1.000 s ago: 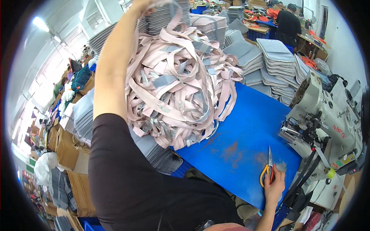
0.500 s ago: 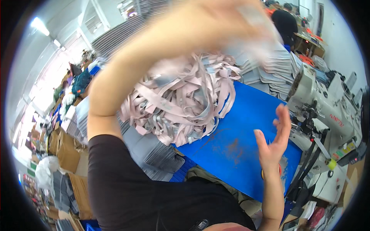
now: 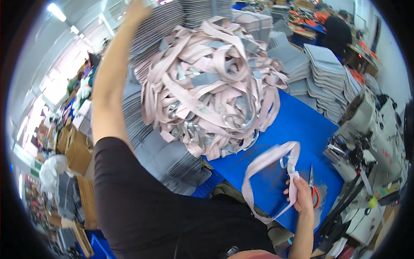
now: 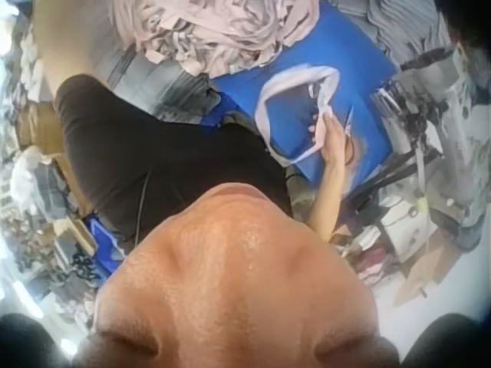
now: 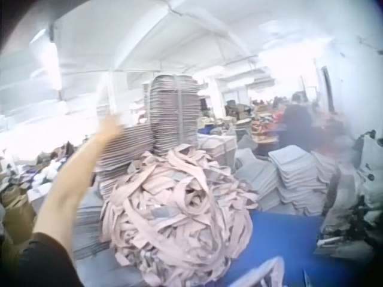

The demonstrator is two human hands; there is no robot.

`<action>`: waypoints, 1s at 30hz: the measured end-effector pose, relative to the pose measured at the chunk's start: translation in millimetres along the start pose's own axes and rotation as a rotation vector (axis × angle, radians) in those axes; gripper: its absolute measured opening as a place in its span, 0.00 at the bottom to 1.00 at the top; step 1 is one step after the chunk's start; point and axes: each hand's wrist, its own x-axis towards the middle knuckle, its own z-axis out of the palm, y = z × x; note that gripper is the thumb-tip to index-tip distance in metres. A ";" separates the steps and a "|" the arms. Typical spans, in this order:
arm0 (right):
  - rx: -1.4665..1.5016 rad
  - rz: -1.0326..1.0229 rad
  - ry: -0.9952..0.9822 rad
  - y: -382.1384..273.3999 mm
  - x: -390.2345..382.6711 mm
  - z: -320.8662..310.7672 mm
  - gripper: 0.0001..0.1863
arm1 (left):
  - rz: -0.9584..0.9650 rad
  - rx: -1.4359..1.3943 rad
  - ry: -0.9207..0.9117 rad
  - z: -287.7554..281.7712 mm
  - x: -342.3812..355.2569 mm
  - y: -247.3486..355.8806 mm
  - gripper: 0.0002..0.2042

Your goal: The person aligns the edges of a light blue fabric mask and a pink elastic strap on a blue table. They feed the materials into a sewing machine to stitch the strap to the mask. After sewing, they use scissors to cut the thread and place the finished mask aside before repeating the process with another mask.

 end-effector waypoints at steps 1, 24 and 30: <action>0.029 -0.005 0.031 9.2 -6.7 -9.8 0.19 | -0.125 -0.002 -0.364 3.9 -3.4 -27.4 0.35; 0.056 -0.508 0.029 -55.5 -36.7 62.1 0.16 | 1.438 -1.126 -0.626 -375.7 -281.5 453.5 0.19; -0.660 -0.997 0.071 -38.0 -51.5 27.9 0.15 | 1.443 -1.400 -0.364 -314.5 -233.2 543.7 0.19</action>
